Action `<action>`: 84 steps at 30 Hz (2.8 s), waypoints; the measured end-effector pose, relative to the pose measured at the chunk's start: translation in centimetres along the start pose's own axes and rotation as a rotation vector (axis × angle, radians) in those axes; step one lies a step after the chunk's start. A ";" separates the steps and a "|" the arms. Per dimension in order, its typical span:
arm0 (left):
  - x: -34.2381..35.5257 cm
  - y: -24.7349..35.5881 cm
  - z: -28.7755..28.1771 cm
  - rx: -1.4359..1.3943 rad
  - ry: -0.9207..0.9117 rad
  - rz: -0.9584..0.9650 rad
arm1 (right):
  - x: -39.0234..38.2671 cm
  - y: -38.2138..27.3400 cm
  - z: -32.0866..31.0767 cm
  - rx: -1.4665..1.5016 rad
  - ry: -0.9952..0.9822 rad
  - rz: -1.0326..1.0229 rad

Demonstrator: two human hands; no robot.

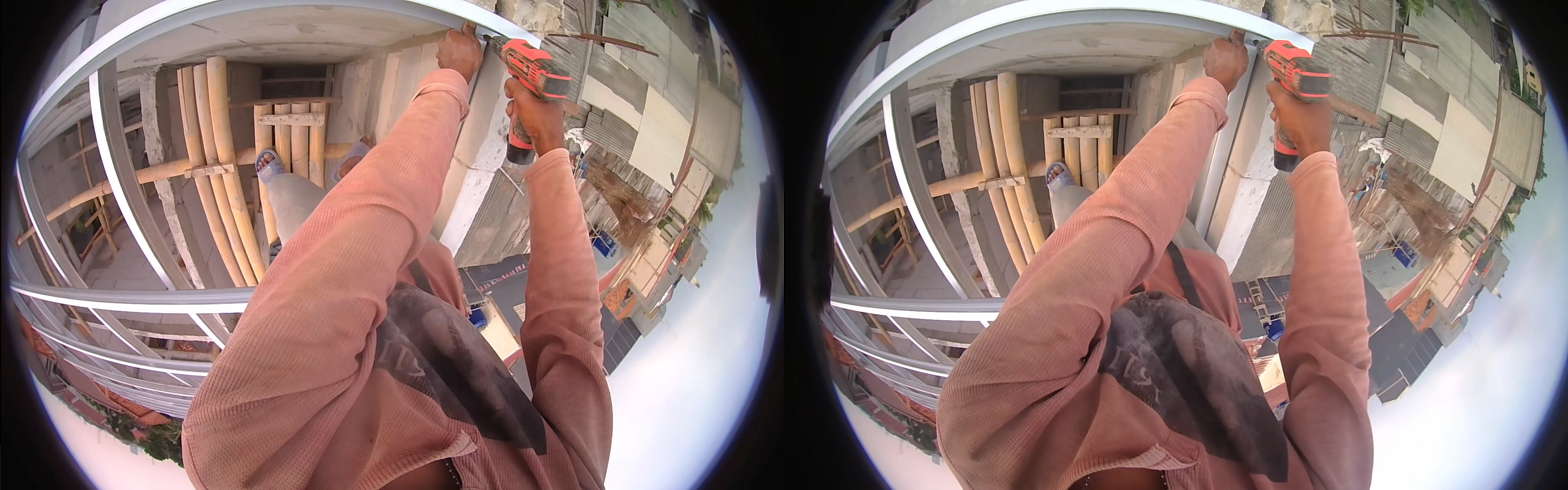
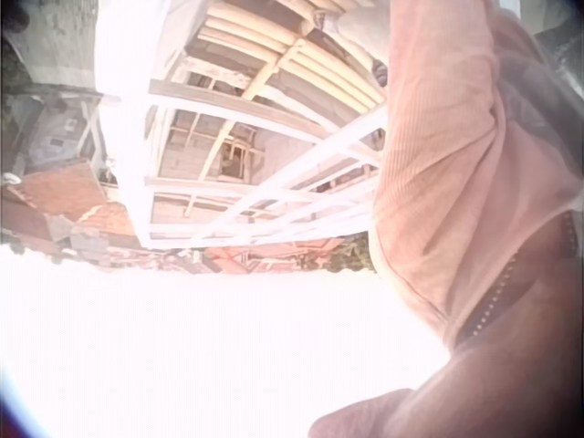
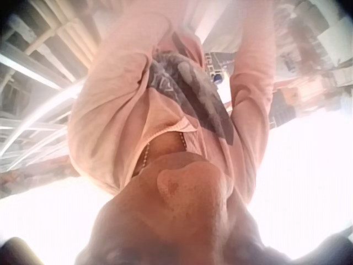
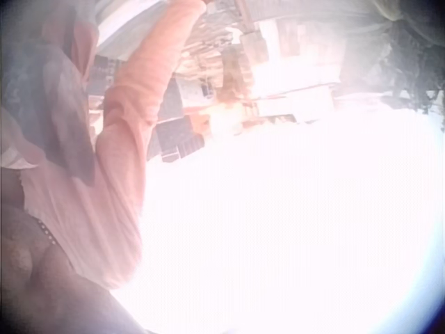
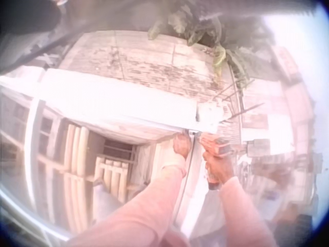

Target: The person installs a metal beam onto a roof frame using a power drill. They position the beam against a concrete wall and secure it with screws.

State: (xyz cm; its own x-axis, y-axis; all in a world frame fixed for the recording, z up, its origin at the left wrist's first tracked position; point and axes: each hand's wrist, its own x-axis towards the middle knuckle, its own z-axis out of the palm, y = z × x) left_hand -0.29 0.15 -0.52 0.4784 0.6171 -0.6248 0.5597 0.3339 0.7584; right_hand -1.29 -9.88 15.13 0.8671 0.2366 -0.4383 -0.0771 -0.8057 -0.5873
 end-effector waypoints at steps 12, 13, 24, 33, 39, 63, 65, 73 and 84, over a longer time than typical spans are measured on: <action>0.2 -0.8 0.2 -0.007 0.064 0.013 | 0.4 -0.5 -0.8 0.073 -0.060 0.022; -0.1 -0.5 0.2 -0.025 0.047 -0.001 | 0.3 -0.4 -0.9 0.073 -0.056 0.031; -0.8 0.6 -0.3 -0.033 0.011 -0.064 | 0.8 0.1 -1.3 0.086 -0.059 0.015; -0.9 0.4 0.2 -0.003 0.034 -0.085 | 0.6 -0.2 -1.9 -0.014 -0.056 0.039; -0.4 -0.3 0.0 -0.033 0.037 -0.060 | 0.8 0.0 -1.8 -0.036 -0.091 0.042; -0.3 -1.5 0.0 0.068 -0.013 -0.022 | 1.1 1.1 -1.2 -0.163 -0.065 0.053; 0.0 -0.8 -0.2 0.043 -0.036 -0.010 | 1.5 0.9 -1.5 -0.173 -0.052 0.027; -0.5 -0.4 -0.4 0.047 -0.027 -0.007 | 2.4 1.3 -2.1 -0.176 -0.055 -0.011; 3.1 -2.9 1.0 0.053 -0.068 -0.036 | 3.2 2.1 -4.6 -0.603 -0.227 -0.408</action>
State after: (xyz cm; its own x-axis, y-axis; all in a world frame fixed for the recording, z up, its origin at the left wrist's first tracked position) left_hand 0.19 0.40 -4.86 0.5012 0.5549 -0.6640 0.6114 0.3160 0.7255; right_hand 3.58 -13.27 15.64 0.6416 0.6323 -0.4342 0.5664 -0.7723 -0.2877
